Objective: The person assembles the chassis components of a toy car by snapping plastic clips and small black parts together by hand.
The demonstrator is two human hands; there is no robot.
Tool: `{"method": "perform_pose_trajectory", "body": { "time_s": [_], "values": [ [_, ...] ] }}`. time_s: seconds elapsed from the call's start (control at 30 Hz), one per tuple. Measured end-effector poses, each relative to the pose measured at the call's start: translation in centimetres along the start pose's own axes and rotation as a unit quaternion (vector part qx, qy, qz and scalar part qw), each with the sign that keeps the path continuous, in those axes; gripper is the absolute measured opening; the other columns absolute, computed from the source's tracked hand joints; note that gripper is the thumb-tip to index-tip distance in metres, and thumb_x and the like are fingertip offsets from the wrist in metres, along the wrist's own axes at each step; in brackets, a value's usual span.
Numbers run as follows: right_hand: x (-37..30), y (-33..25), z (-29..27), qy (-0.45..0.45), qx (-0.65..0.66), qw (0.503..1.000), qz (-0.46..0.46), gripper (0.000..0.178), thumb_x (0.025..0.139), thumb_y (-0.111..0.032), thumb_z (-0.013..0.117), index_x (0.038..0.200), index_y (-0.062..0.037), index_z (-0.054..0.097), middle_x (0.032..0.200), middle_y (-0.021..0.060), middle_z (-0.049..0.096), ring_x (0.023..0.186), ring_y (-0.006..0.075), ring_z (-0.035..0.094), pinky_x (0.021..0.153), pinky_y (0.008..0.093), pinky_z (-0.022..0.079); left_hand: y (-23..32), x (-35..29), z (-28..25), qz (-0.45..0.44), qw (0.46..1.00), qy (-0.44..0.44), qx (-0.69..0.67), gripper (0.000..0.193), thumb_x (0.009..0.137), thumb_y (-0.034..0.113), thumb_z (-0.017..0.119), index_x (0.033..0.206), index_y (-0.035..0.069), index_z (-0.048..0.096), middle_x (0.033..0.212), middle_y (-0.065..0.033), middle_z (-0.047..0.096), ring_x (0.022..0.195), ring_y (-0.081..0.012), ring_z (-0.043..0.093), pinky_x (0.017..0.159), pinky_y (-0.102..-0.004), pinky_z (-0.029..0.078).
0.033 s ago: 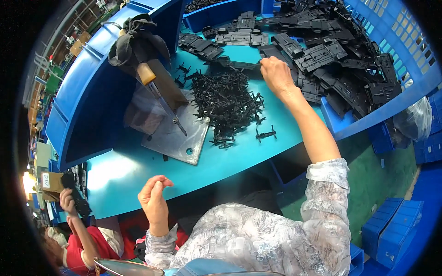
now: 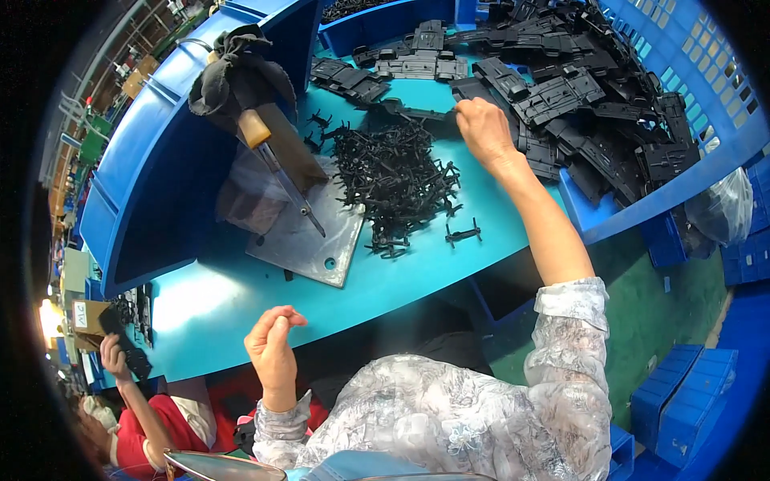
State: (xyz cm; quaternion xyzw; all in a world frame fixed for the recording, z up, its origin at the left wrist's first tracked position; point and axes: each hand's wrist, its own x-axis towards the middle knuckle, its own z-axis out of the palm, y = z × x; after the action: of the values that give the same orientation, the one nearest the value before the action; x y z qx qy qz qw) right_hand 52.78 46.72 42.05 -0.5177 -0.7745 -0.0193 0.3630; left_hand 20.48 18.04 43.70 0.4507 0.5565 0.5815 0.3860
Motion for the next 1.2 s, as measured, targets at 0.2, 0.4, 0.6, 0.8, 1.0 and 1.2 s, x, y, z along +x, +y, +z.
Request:
{"method": "perform_pose_trajectory", "body": {
  "time_s": [0.2, 0.4, 0.6, 0.8, 1.0, 1.2],
  "values": [
    [-1.1, -0.8, -3.6, 0.063, 0.247, 0.957, 0.140, 0.014, 0.077, -0.007, 0.054, 0.087, -0.0003, 0.062, 0.070, 0.0049, 0.059, 0.048, 0.0104, 0.052, 0.045, 0.0237, 0.042, 0.2, -0.7, 2.8, -0.053, 0.994, -0.054, -0.074, 0.014, 0.081, 0.000, 0.054, 0.091, -0.007, 0.061, 0.083, -0.0098, 0.059, 0.073, -0.0161, 0.059, 0.068, -0.0245, 0.045],
    [-2.6, -1.3, -7.1, -0.006, 0.543, 0.770, 0.334, 0.011, 0.079, -0.009, 0.060, 0.088, -0.0034, 0.058, 0.059, 0.0000, 0.056, 0.043, 0.0067, 0.048, 0.037, 0.0170, 0.032, 0.1, -1.2, 4.8, -0.085, 0.983, -0.126, -0.106, 0.015, 0.082, 0.002, 0.053, 0.093, -0.006, 0.061, 0.084, -0.0090, 0.059, 0.074, -0.0152, 0.059, 0.068, -0.0231, 0.045],
    [-4.6, -3.6, -8.0, -0.036, 0.633, 0.710, 0.307, 0.011, 0.079, -0.005, 0.058, 0.088, 0.0018, 0.059, 0.058, 0.0026, 0.056, 0.041, 0.0071, 0.048, 0.035, 0.0183, 0.032, 0.1, -1.6, 6.7, -0.104, 0.979, -0.152, -0.086, 0.016, 0.083, 0.003, 0.053, 0.092, -0.006, 0.061, 0.080, -0.0117, 0.061, 0.069, -0.0189, 0.060, 0.067, -0.0286, 0.047],
    [-4.9, -4.9, -5.8, 0.037, 0.434, 0.869, 0.234, 0.015, 0.080, -0.003, 0.057, 0.093, 0.0029, 0.060, 0.070, 0.0066, 0.061, 0.054, 0.0102, 0.057, 0.043, 0.0207, 0.042, -0.5, -2.0, 7.8, -0.148, 0.964, -0.194, -0.109, 0.017, 0.084, 0.005, 0.054, 0.092, -0.007, 0.061, 0.078, -0.0116, 0.062, 0.069, -0.0177, 0.059, 0.067, -0.0281, 0.047],
    [-5.2, -4.0, -4.5, 0.219, 0.100, 0.964, -0.114, 0.017, 0.082, 0.001, 0.054, 0.098, 0.0014, 0.060, 0.080, 0.0034, 0.059, 0.059, 0.0075, 0.055, 0.051, 0.0221, 0.045, -0.8, -2.2, 7.7, -0.172, 0.953, -0.216, -0.127, 0.018, 0.085, 0.009, 0.055, 0.097, -0.003, 0.061, 0.083, -0.0073, 0.062, 0.073, -0.0122, 0.059, 0.067, -0.0229, 0.048],
    [-5.6, -3.9, -6.0, 0.133, 0.521, 0.815, 0.216, 0.016, 0.084, -0.008, 0.055, 0.096, 0.0006, 0.061, 0.072, 0.0006, 0.059, 0.057, 0.0051, 0.053, 0.046, 0.0170, 0.037, -0.9, -2.1, 7.6, -0.184, 0.946, -0.228, -0.135, 0.018, 0.085, 0.009, 0.055, 0.098, -0.003, 0.061, 0.083, -0.0072, 0.062, 0.074, -0.0123, 0.059, 0.068, -0.0235, 0.048]
  ]
}}
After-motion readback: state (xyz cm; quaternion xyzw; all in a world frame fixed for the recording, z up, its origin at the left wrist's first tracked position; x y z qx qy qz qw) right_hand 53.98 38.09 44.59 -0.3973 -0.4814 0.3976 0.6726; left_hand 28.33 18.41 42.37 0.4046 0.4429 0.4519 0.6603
